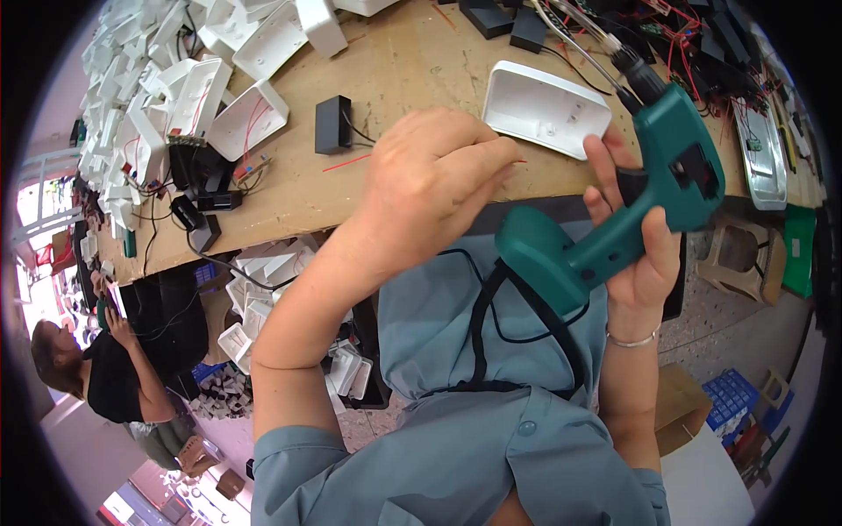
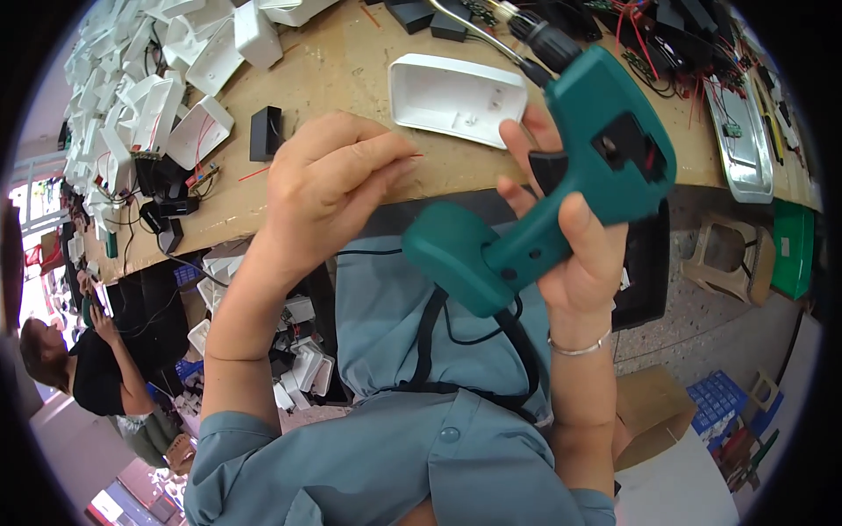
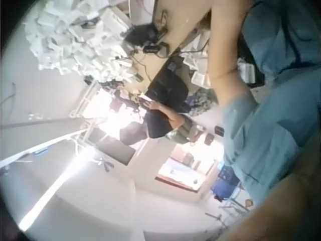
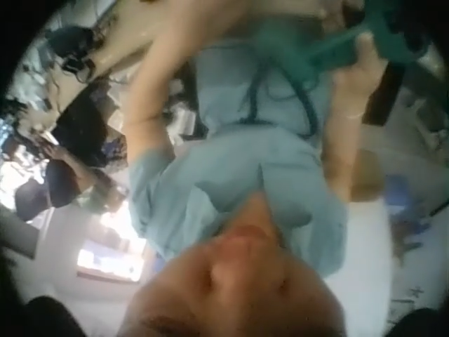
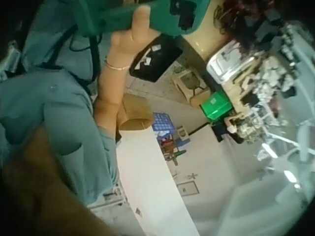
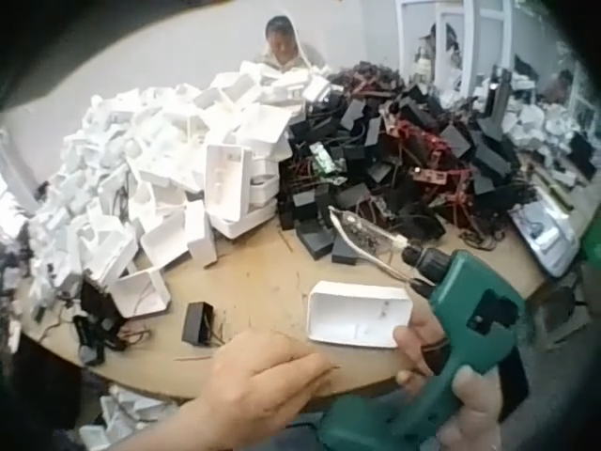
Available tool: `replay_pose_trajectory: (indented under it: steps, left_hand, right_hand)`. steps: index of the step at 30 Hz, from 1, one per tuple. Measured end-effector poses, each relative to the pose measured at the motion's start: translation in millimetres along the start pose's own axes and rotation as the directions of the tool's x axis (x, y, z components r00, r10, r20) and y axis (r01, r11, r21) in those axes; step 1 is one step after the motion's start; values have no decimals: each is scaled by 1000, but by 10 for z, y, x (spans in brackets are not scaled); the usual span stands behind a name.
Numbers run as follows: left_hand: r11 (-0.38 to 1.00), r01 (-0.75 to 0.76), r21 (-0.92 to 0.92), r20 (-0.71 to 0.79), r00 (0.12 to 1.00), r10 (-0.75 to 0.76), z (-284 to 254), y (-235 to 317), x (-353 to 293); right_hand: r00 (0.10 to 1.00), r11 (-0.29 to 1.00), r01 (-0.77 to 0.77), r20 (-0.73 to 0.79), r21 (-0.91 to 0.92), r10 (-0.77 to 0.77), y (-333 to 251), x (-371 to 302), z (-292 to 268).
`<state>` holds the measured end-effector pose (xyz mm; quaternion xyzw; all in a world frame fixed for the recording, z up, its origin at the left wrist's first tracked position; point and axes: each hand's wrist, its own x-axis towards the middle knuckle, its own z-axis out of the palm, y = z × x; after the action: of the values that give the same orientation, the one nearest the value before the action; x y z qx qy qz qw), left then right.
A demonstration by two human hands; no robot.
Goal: Soldering wires to circuit boards and assembling them into plastic housings at a manual workstation.
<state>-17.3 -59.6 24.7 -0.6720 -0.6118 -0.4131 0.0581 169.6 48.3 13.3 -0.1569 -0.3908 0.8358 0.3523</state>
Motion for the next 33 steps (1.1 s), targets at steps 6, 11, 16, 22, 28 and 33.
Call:
replay_pose_trajectory:
  steps: [6,11,16,22,28,33]
  left_hand:
    - [985,127,-120,-33,991,-132,218,211,105]
    - [961,199,-192,25,980,-198,283,240,146]
    - [945,186,-269,88,982,-168,238,232,175]
    - [937,163,-310,111,985,-134,195,188,158]
    - [985,18,-171,123,992,3,153,109,114]
    - [975,60,-214,120,992,-35,114,67,110]
  right_hand:
    - [999,996,-10,37,-83,13,-135,-32,-111]
    - [990,993,-39,128,-108,52,-107,-121,-112]
    - [980,994,-95,178,50,85,2,-104,-103]
    - [976,988,-156,157,19,151,-36,-106,-91]
    - [963,970,-222,179,99,202,-7,-118,-179]
    - [959,951,-227,218,208,182,-29,-125,-279]
